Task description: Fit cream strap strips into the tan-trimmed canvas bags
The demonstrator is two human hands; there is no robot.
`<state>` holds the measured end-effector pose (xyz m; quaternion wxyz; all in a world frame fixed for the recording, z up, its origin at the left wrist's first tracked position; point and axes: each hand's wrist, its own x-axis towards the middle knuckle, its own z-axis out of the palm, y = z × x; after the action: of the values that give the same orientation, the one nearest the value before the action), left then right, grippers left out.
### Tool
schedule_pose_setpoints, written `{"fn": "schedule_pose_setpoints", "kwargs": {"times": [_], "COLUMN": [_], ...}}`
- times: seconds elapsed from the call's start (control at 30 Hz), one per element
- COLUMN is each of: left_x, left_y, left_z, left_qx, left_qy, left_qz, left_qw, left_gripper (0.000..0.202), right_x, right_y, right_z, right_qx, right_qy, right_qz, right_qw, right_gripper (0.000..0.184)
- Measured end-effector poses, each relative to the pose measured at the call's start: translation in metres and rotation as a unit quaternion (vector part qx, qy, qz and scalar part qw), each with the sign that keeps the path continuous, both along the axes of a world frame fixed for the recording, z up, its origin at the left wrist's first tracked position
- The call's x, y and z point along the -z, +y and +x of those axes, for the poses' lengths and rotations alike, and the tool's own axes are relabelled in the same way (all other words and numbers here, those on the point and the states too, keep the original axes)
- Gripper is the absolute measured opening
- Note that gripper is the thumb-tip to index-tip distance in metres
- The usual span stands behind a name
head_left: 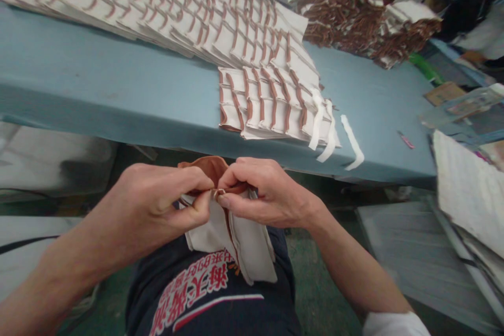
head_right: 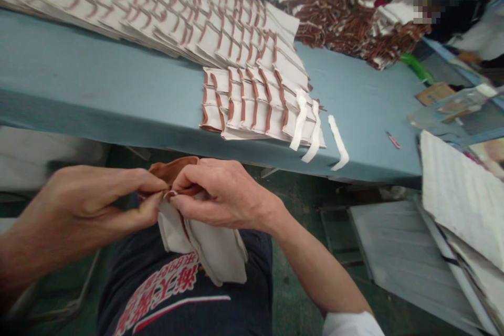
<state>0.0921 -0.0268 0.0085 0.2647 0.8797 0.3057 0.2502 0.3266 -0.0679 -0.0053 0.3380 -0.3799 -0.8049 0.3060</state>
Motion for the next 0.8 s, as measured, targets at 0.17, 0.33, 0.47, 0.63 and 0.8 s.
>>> {"fn": "schedule_pose_setpoints", "kwargs": {"times": [0.17, 0.33, 0.47, 0.63, 0.8], "left_x": [0.002, 0.010, 0.013, 0.009, 0.006], "left_y": [-0.001, -0.005, -0.005, 0.000, 0.001], "left_z": [0.002, -0.001, -0.008, -0.011, -0.021], "left_qx": [-0.021, 0.007, 0.041, 0.052, 0.051], "left_qy": [-0.042, -0.096, -0.074, -0.026, -0.007], "left_qz": [-0.172, -0.207, -0.171, -0.057, -0.018], "left_qw": [0.984, 0.974, 0.982, 0.997, 0.999], "left_gripper": [0.024, 0.024, 0.020, 0.019, 0.019], "right_x": [0.004, 0.006, 0.006, 0.005, 0.003], "right_y": [-0.002, -0.007, -0.008, -0.006, -0.007], "right_z": [-0.003, -0.009, -0.010, -0.012, -0.013], "right_qx": [-0.003, -0.009, -0.017, -0.028, -0.027], "right_qy": [0.001, 0.078, 0.093, 0.072, 0.046], "right_qz": [0.001, -0.065, -0.081, -0.055, -0.043], "right_qw": [1.000, 0.995, 0.992, 0.995, 0.998], "right_gripper": [0.015, 0.017, 0.016, 0.015, 0.014]}}
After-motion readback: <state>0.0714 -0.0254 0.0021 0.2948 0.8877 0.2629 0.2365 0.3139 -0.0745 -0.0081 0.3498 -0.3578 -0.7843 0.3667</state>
